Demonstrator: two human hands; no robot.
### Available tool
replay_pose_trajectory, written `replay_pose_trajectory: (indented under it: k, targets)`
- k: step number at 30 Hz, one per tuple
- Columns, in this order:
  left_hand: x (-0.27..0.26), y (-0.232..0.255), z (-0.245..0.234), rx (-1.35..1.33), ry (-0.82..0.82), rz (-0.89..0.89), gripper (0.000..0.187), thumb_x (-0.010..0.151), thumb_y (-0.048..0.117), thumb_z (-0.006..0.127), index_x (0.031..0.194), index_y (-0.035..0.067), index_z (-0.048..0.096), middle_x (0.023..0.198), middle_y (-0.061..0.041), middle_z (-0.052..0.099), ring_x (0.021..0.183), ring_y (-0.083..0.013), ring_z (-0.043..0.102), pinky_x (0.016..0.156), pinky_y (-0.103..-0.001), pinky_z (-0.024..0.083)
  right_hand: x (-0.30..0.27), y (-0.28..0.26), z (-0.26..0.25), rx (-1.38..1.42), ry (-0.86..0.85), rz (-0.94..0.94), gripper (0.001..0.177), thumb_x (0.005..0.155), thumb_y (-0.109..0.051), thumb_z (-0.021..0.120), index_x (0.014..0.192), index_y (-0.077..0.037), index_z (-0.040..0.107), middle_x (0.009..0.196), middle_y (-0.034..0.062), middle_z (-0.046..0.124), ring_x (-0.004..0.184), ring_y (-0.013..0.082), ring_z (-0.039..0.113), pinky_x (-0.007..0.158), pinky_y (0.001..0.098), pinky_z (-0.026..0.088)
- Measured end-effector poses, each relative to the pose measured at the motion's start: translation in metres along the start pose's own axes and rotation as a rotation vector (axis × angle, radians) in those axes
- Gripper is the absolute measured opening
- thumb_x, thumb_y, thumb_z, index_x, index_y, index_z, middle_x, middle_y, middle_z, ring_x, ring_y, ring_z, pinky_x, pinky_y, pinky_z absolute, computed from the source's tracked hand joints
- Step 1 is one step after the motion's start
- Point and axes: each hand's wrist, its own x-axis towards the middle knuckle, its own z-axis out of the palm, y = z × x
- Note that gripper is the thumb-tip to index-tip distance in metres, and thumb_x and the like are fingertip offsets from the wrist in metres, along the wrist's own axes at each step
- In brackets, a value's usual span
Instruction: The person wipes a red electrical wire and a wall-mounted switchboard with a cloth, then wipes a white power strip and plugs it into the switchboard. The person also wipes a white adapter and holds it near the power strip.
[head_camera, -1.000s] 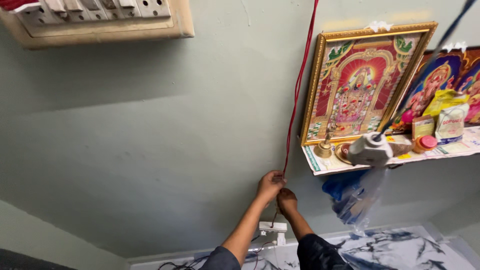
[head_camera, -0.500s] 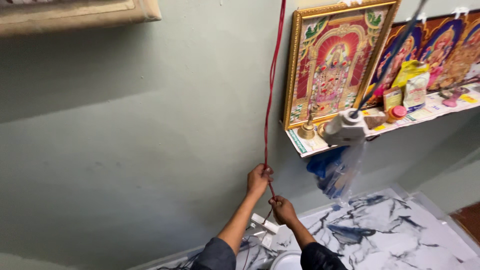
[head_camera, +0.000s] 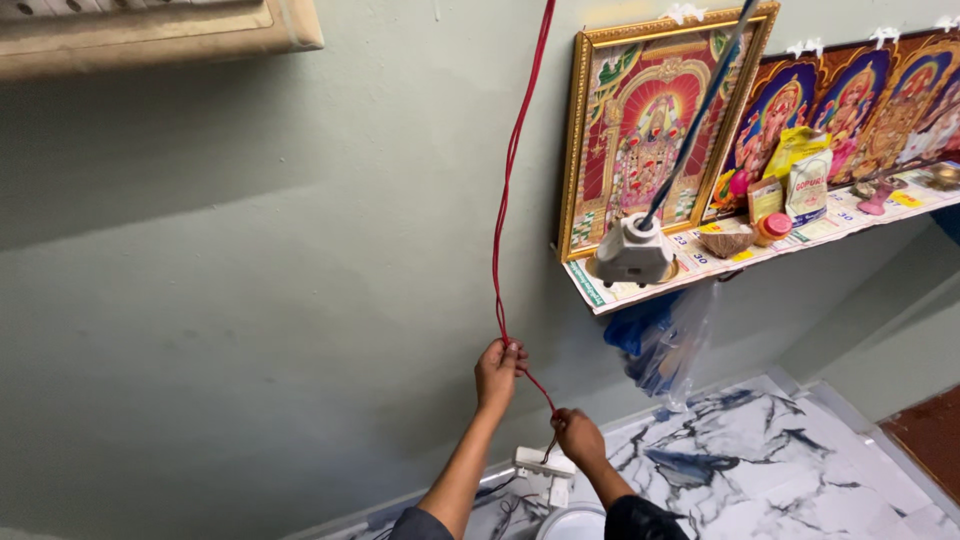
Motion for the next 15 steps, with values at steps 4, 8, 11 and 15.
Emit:
replay_pose_trajectory:
  k: [4, 8, 11, 15]
  targets:
    - [0.001, 0.001, -0.006, -0.001, -0.033, 0.025, 0.019, 0.106, 0.019, 0.055, 0.103, 0.005, 0.067, 0.090, -0.006, 0.074, 0.071, -0.0101, 0.066, 0.064, -0.026, 0.055, 0.020, 0.000, -0.011, 0.078, 0.007, 0.053, 0.029, 0.092, -0.035, 0.065, 0.110, -0.016, 0.078, 0.095, 0.0155, 0.077, 0.092, 0.0349, 0.073, 0.084, 0.0452, 0.057]
    - [0.006, 0.008, -0.011, 0.007, -0.110, 0.008, 0.018, 0.105, 0.018, 0.056, 0.106, 0.005, 0.068, 0.097, -0.005, 0.076, 0.079, -0.0103, 0.069, 0.070, -0.026, 0.057, 0.043, -0.006, -0.013, 0.164, -0.005, 0.099, 0.030, 0.089, -0.035, 0.067, 0.108, -0.015, 0.079, 0.091, 0.0127, 0.080, 0.088, 0.0293, 0.076, 0.081, 0.0421, 0.059]
    - [-0.001, 0.012, -0.009, 0.117, -0.144, 0.020, 0.019, 0.103, 0.018, 0.058, 0.107, 0.004, 0.070, 0.099, -0.004, 0.076, 0.083, -0.0107, 0.072, 0.072, -0.026, 0.058, 0.058, -0.017, -0.006, 0.237, -0.017, 0.135, 0.032, 0.090, -0.036, 0.067, 0.112, -0.014, 0.076, 0.090, 0.0115, 0.081, 0.085, 0.0268, 0.078, 0.079, 0.0401, 0.059]
    - [-0.017, 0.018, -0.002, 0.195, -0.154, 0.066, 0.022, 0.103, 0.019, 0.062, 0.110, 0.002, 0.072, 0.093, -0.006, 0.076, 0.085, -0.0133, 0.071, 0.075, -0.028, 0.057, 0.071, -0.037, 0.006, 0.198, -0.065, 0.072, 0.032, 0.091, -0.035, 0.065, 0.114, -0.015, 0.077, 0.093, 0.0103, 0.081, 0.085, 0.0276, 0.077, 0.079, 0.0410, 0.058]
